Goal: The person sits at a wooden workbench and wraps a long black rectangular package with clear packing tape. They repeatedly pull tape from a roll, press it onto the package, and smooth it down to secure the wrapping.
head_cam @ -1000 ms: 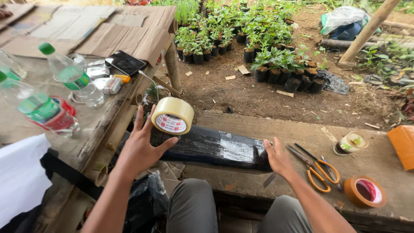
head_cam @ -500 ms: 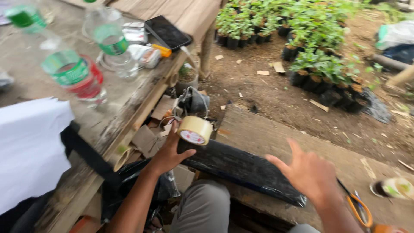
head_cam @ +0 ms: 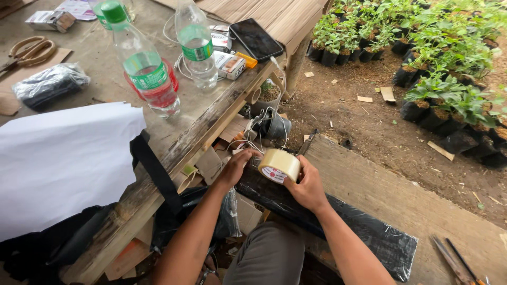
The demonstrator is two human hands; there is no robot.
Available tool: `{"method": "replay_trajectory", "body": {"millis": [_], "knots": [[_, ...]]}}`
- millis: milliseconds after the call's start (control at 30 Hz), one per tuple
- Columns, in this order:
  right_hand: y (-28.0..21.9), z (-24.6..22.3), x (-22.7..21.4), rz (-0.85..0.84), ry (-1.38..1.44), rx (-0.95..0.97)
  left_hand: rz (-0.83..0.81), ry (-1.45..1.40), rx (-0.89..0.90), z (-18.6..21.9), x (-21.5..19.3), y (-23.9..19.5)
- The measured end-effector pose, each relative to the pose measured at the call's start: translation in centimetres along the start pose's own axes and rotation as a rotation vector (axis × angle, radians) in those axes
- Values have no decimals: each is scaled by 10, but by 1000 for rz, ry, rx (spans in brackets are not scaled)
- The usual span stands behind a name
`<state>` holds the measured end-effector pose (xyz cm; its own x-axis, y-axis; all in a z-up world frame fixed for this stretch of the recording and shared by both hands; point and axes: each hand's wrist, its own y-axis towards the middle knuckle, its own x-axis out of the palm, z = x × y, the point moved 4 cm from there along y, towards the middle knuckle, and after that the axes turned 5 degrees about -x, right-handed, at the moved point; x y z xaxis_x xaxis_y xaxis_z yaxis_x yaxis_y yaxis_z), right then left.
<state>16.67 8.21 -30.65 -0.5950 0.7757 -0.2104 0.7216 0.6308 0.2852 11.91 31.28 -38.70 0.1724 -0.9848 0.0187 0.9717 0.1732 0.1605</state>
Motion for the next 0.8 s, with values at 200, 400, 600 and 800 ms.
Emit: {"method": "replay_trajectory", "body": {"millis": [200, 400, 600, 800], "knots": [[2, -12, -12, -77, -75, 32, 121, 88, -207, -13, 5, 5], [5, -43, -22, -154, -267, -53, 29, 16, -268, -17, 7, 14], [-10, -73, -71, -260, -364, 5, 64, 296, -109, -22, 11, 17], [-93, -67, -208, -298, -743, 313, 63, 280, -142, -20, 14, 12]]}}
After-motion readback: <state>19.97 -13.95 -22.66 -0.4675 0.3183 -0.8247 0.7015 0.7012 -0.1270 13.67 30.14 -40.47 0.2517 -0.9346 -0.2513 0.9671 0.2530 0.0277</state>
